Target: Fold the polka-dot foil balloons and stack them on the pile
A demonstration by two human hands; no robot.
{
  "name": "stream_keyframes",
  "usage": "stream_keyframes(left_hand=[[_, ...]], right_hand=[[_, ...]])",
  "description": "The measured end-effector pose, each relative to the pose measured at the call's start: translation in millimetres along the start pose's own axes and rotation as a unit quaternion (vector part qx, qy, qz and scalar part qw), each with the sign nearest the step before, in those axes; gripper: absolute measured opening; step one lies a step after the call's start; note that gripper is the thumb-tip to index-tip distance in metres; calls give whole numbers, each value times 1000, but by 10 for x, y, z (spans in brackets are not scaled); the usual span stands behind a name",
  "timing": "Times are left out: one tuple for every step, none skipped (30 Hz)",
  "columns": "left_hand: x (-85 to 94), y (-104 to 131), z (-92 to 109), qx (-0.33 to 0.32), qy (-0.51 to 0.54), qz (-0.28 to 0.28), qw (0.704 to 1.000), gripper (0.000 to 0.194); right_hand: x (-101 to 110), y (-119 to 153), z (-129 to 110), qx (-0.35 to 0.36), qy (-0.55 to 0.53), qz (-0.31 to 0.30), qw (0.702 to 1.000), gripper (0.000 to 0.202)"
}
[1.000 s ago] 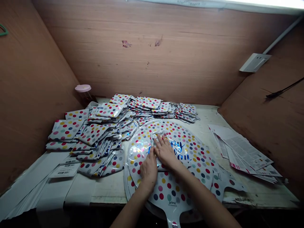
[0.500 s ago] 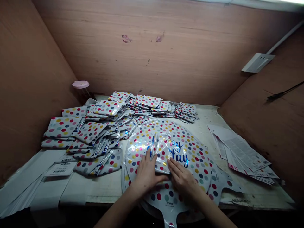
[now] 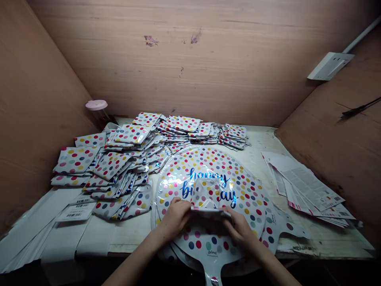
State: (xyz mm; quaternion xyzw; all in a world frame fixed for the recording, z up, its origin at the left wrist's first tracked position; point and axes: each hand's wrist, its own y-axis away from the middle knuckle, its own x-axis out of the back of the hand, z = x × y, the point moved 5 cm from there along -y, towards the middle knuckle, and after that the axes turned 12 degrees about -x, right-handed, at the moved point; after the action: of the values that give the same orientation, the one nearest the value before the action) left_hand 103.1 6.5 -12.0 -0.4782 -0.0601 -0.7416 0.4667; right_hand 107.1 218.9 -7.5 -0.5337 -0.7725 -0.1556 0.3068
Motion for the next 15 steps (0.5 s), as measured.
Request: stream_keyframes(left_hand=[[8, -42, -37, 52, -5, 17, 998, 19], [13, -91, -71, 105, -12, 32, 994, 20], [13, -145, -101, 156, -21, 40, 987, 21], [6, -203, -124, 203, -31, 37, 978, 23], [-5, -264, -139, 244, -45, 24, 968, 24], [-19, -325, -147, 276, -59, 3, 959, 25], [-28, -381, -150, 299, -74, -16, 951, 26], [-32, -430, -149, 313, -87, -31, 945, 26], [-32, -470, -148, 321, -95, -41, 941, 26], [-30, -500, -145, 323, -98, -45, 940, 26], [-25, -519, -143, 323, -97, -45, 940, 25], [-19, -526, -143, 321, -95, -45, 941, 25], [-12, -522, -143, 320, -94, -45, 942, 25], [-2, -510, -144, 318, -89, -43, 943, 27], [9, -494, -143, 314, -78, -37, 945, 28]], right_hand=[[29, -91, 24, -46, -14, 33, 998, 26], [54, -185, 46, -90, -23, 62, 994, 28], [73, -280, 66, -130, -25, 88, 987, 31], [86, -374, 84, -161, -20, 108, 981, 34], [94, -464, 101, -184, -10, 123, 975, 36], [99, -546, 119, -200, 5, 135, 970, 38], [103, -613, 135, -209, 22, 145, 967, 40], [105, -663, 149, -215, 37, 153, 964, 40], [103, -691, 160, -221, 48, 159, 961, 41], [103, -695, 162, -228, 60, 169, 957, 42], [106, -675, 146, -231, 79, 185, 952, 43], [113, -635, 105, -225, 103, 210, 946, 43], [125, -577, 37, -206, 132, 244, 938, 46], [135, -508, -56, -174, 163, 279, 930, 49], [136, -436, -160, -133, 193, 305, 923, 52]])
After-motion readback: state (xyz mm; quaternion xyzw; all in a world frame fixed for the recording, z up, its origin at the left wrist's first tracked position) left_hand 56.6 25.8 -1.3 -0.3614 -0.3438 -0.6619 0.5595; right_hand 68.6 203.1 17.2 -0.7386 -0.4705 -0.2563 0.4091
